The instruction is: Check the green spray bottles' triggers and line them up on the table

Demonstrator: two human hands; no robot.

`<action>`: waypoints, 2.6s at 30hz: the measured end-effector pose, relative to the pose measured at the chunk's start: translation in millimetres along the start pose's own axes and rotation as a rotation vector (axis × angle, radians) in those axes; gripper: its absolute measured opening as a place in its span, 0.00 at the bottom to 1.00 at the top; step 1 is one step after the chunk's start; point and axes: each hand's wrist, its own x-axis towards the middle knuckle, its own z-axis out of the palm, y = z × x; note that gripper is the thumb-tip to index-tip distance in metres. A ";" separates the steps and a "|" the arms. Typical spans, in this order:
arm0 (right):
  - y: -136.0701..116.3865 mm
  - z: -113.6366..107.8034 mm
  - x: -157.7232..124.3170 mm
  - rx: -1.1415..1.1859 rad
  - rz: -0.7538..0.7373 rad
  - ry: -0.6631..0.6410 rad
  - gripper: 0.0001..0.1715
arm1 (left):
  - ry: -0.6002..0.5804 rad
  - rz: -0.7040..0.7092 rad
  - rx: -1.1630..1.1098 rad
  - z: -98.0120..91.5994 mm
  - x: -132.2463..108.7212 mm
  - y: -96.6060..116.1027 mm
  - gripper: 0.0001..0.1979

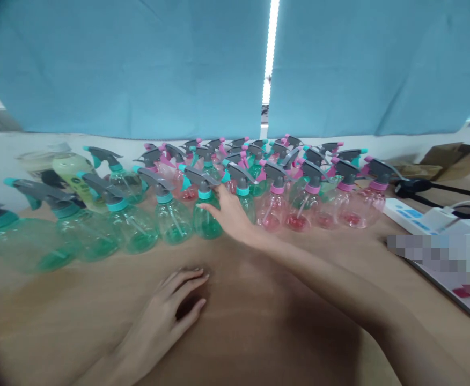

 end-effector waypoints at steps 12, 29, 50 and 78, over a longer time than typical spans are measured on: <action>-12.1 -68.1 -45.2 -0.122 0.059 0.065 0.12 | 0.053 -0.037 0.005 -0.9 -0.1 -9.3 0.13; 19.6 -44.1 -22.8 -0.363 0.167 0.090 0.35 | 0.108 -0.119 -0.088 -10.5 17.0 5.9 0.08; -40.2 -138.4 -124.4 -0.421 0.093 -0.164 0.32 | -0.054 -0.047 -0.457 55.8 61.3 77.7 0.35; 11.0 -139.5 -82.3 0.433 -0.084 -0.092 0.04 | -0.274 0.058 0.041 57.1 81.3 53.3 0.42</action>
